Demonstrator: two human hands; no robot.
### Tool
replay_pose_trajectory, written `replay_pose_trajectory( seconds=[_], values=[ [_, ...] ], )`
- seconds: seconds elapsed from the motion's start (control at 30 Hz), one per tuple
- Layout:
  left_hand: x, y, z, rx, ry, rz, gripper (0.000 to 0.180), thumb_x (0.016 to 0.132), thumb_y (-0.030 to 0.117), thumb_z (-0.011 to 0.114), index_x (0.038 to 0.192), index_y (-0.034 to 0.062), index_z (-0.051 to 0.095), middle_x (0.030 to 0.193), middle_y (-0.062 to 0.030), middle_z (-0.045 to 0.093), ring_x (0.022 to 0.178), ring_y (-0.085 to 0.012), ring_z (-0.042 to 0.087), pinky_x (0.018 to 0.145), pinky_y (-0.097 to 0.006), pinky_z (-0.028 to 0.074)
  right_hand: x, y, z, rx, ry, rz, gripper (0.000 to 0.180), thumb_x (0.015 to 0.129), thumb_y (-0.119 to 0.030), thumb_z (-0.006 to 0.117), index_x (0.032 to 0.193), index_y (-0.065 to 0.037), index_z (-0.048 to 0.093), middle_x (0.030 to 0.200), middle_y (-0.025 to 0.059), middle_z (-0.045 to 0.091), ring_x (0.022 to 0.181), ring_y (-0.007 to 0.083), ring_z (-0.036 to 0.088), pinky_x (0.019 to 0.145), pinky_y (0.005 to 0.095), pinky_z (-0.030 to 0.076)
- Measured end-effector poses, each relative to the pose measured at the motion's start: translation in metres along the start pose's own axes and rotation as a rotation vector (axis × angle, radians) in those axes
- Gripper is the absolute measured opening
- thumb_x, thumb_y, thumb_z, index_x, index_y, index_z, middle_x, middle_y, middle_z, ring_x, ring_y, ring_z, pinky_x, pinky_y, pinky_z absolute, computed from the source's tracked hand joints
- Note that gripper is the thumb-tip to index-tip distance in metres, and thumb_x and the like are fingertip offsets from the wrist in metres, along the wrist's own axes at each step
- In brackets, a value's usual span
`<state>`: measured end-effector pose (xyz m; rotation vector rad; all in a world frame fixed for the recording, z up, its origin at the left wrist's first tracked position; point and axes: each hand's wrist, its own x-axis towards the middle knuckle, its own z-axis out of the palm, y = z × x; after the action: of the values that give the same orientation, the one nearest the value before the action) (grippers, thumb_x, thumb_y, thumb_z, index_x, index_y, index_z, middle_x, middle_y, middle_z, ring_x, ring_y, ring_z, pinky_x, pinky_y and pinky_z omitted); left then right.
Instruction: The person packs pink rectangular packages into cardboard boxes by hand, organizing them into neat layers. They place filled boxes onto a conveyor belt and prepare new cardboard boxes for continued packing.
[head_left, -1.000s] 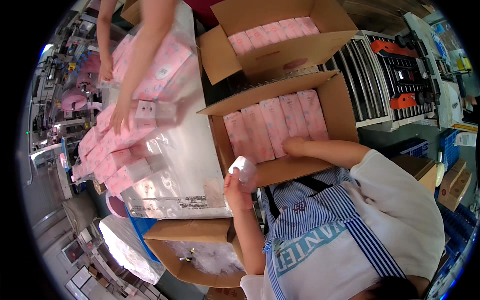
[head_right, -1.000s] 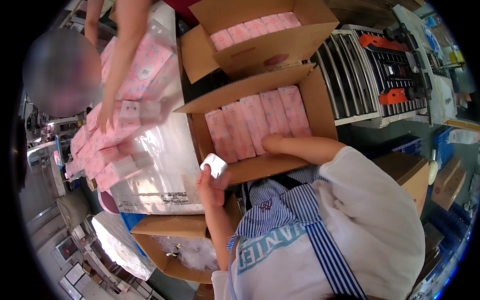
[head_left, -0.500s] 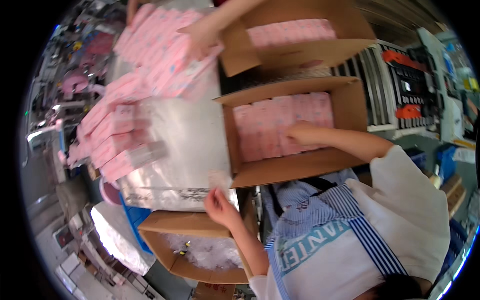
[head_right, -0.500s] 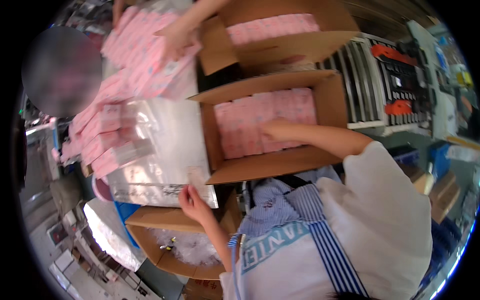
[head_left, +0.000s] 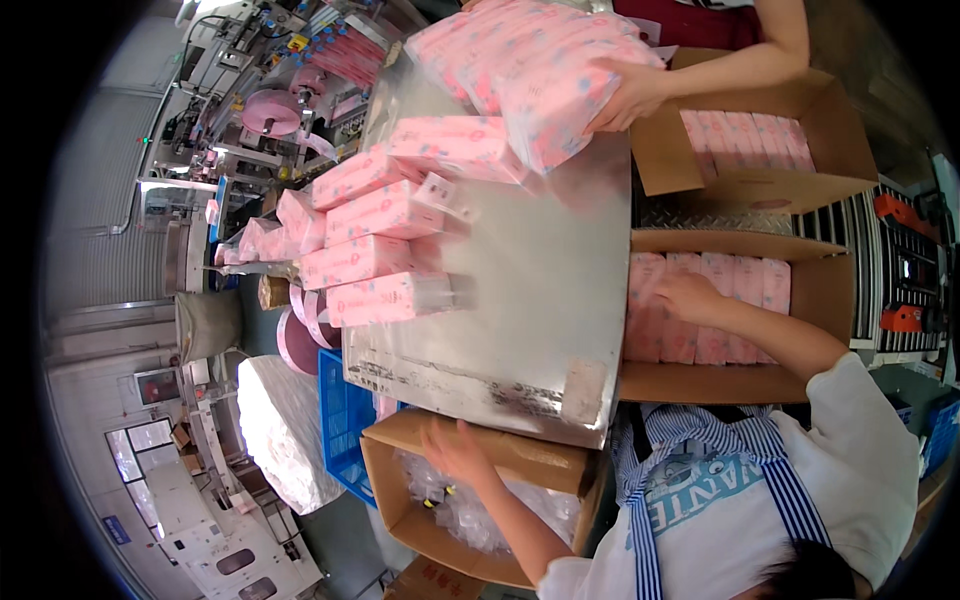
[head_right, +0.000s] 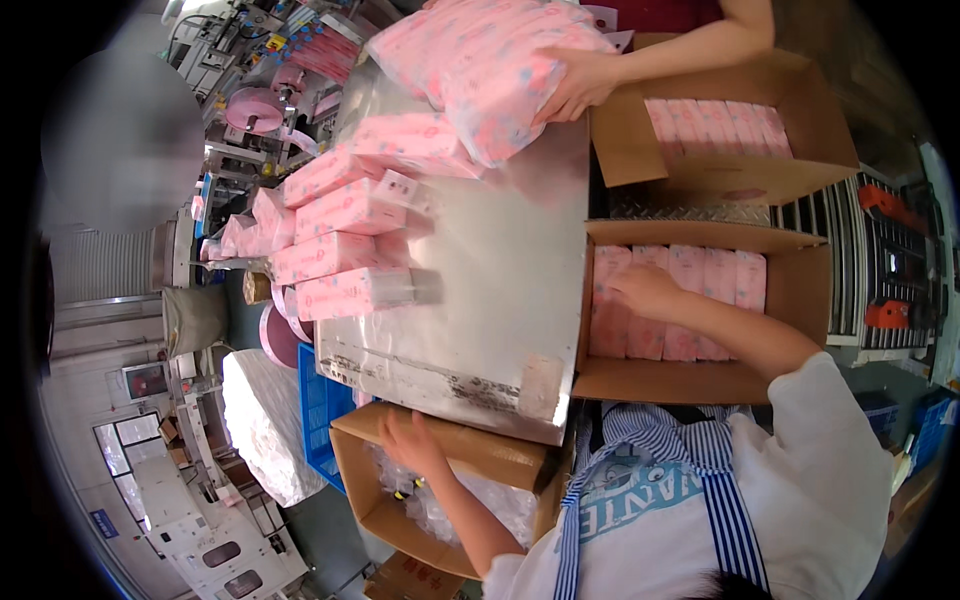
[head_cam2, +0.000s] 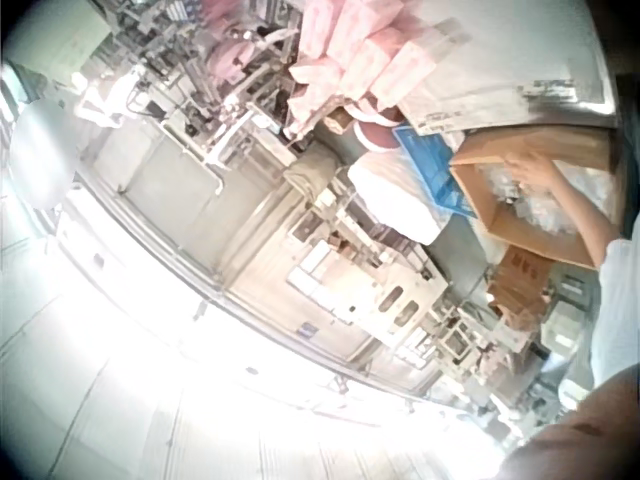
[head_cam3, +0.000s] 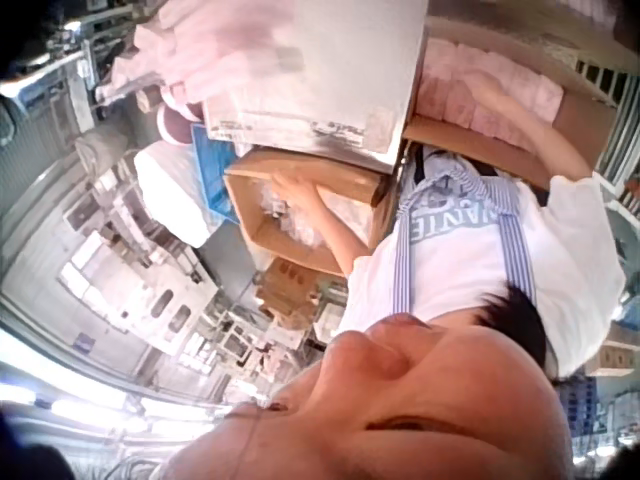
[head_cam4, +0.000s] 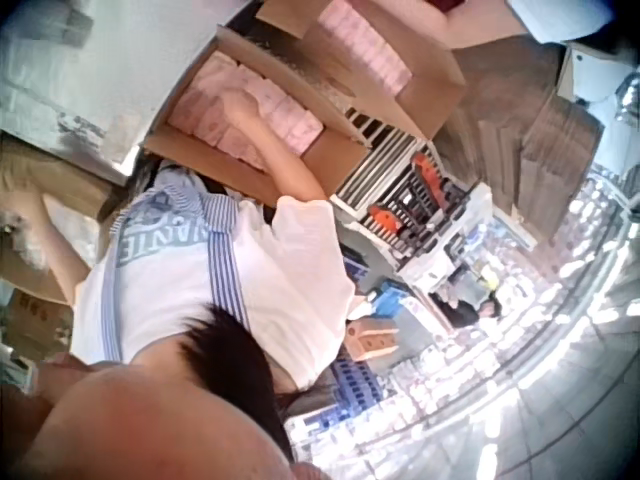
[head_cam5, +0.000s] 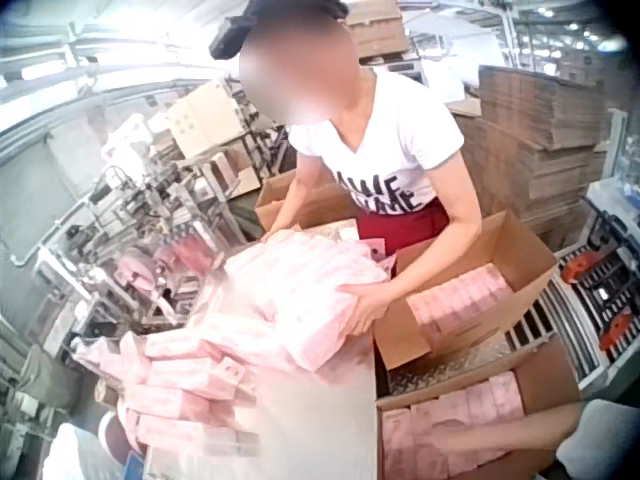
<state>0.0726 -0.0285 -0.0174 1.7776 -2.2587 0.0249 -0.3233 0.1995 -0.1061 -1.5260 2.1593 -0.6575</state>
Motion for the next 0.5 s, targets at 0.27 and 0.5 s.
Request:
replay_pose_trajectory(
  seconds=[0.27,0.5],
  values=[
    [0.222,0.068,0.033,0.248,-0.191,0.589,0.076,0.071,0.013,0.068,0.139,0.0232,0.036,0.137,-0.0094,0.04,0.127,-0.0329,0.035,0.103,-0.054,0.029,0.273,-0.165,-0.015,-0.246,0.53,-0.271,0.031,0.077,-0.01,0.054,0.107,-0.007,0.06,0.122,0.0105,0.051,0.101,0.0268,0.051,0.086,0.0401,0.044],
    [0.274,0.06,0.037,0.199,-0.228,0.881,0.073,0.064,0.016,0.068,0.132,0.022,0.044,0.132,-0.0065,0.045,0.127,-0.0282,0.038,0.106,-0.059,0.021,0.329,-0.139,-0.02,-0.651,0.201,-0.198,0.017,0.073,-0.011,0.057,0.085,-0.004,0.067,0.09,0.0078,0.061,0.098,0.0229,0.051,0.081,0.0407,0.04]
  ],
)
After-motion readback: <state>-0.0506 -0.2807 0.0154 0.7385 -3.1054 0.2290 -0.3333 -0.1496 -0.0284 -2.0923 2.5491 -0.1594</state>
